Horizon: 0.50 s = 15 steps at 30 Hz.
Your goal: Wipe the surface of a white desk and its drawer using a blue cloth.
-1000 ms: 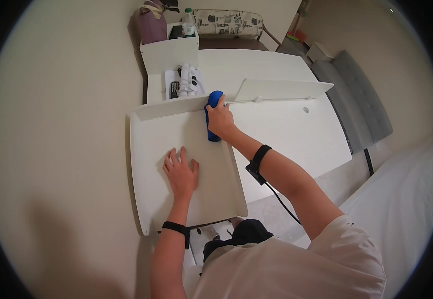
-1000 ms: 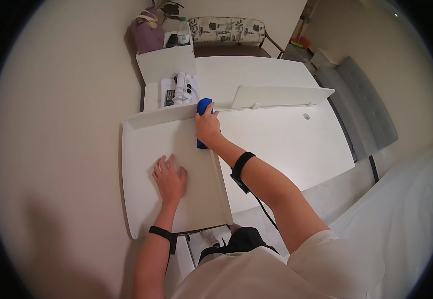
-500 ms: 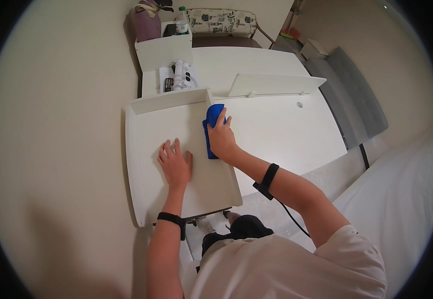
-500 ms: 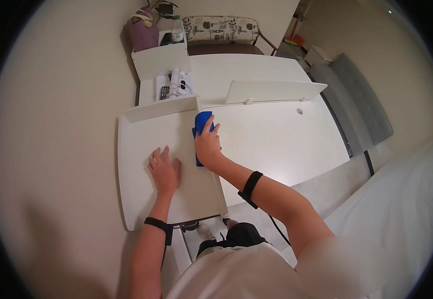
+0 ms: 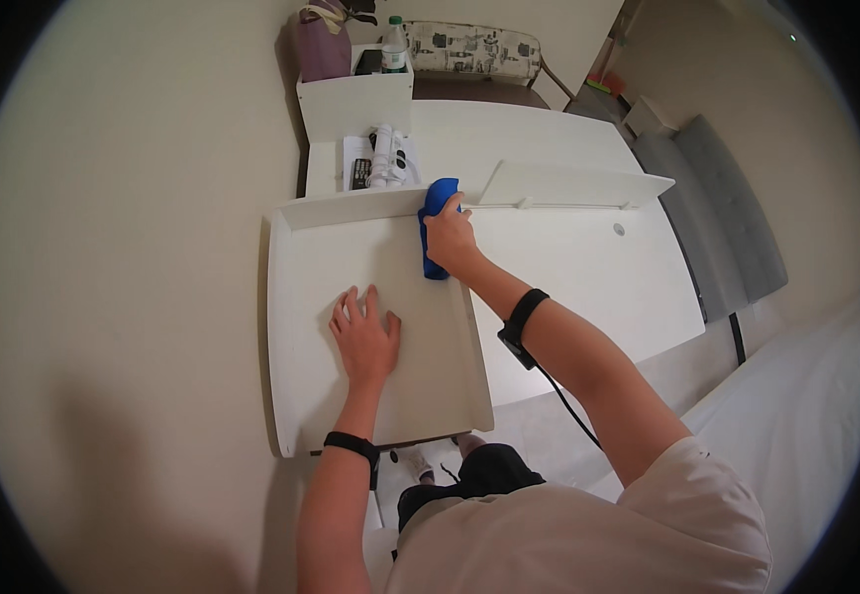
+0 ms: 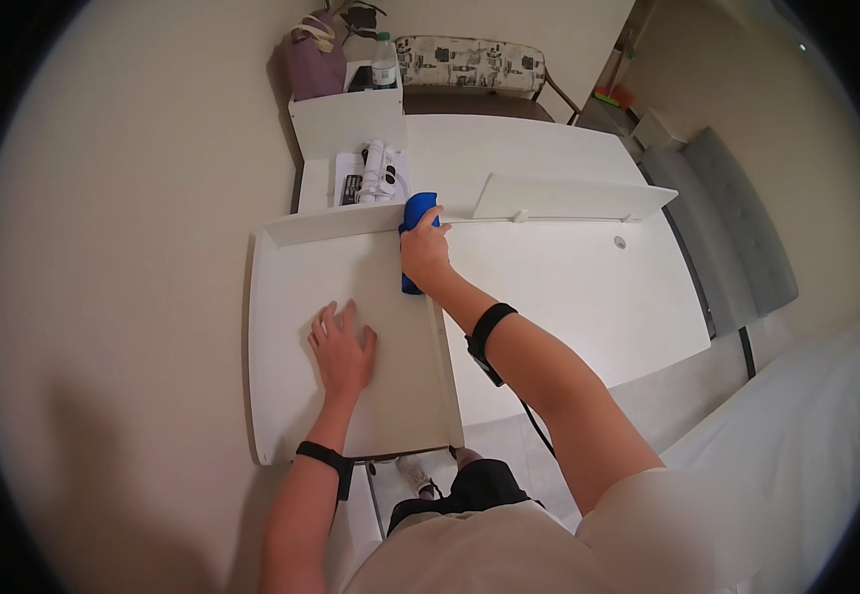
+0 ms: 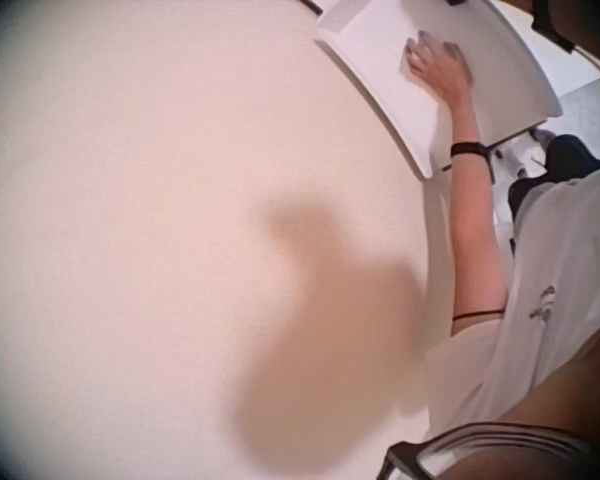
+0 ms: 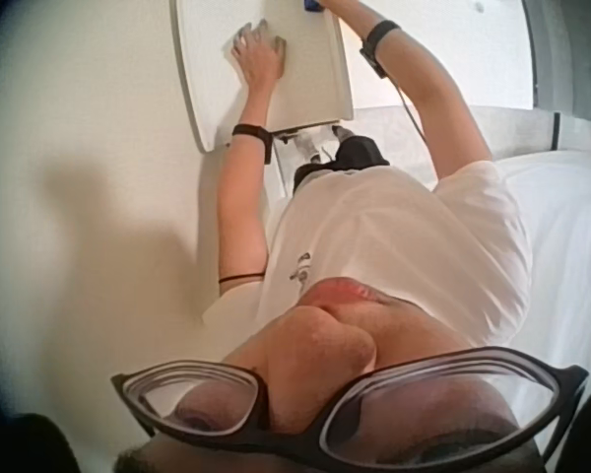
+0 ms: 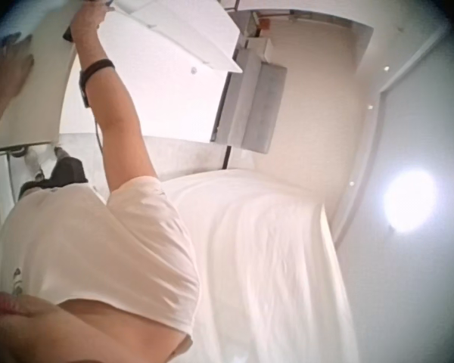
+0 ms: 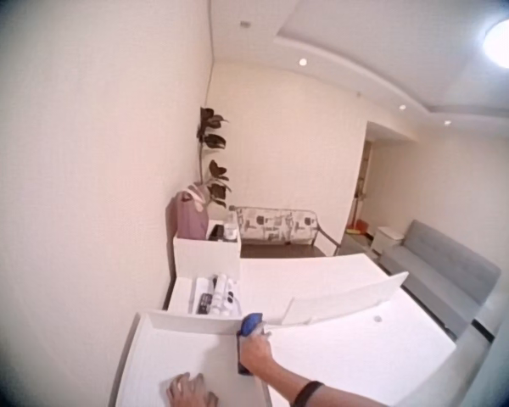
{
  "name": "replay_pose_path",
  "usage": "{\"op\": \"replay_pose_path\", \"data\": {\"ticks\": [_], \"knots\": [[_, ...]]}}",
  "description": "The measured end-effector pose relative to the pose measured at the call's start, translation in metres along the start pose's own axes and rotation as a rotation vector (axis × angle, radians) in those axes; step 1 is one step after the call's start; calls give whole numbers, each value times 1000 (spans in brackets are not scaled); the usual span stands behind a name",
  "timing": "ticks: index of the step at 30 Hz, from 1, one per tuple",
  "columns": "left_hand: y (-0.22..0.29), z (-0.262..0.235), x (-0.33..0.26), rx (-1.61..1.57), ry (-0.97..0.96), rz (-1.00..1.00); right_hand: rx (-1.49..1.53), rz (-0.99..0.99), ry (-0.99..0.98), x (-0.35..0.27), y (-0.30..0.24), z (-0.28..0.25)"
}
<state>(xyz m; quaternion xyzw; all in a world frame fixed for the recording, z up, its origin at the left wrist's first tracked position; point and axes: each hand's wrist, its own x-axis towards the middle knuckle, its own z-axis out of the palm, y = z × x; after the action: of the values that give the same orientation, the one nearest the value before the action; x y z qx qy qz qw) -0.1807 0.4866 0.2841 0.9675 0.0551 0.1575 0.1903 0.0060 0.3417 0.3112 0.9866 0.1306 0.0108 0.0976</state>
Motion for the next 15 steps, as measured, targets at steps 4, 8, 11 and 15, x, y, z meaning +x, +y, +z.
{"op": "replay_pose_path", "data": {"ticks": [4, 8, 11, 15], "knots": [[-1, 0, -1, 27, 10, 9, -7, -14, -24, -31, -5, 1], [-1, 2, -2, 26, 21, 5, 9, -79, 71, -109, -10, -10], [-3, 4, -2, 25, 33, -3, 172, 15, 15, -163, -18, -18], [-5, 9, -2, -7, 33, 6, 130, -36, 44, -166, -18, -20]]}}
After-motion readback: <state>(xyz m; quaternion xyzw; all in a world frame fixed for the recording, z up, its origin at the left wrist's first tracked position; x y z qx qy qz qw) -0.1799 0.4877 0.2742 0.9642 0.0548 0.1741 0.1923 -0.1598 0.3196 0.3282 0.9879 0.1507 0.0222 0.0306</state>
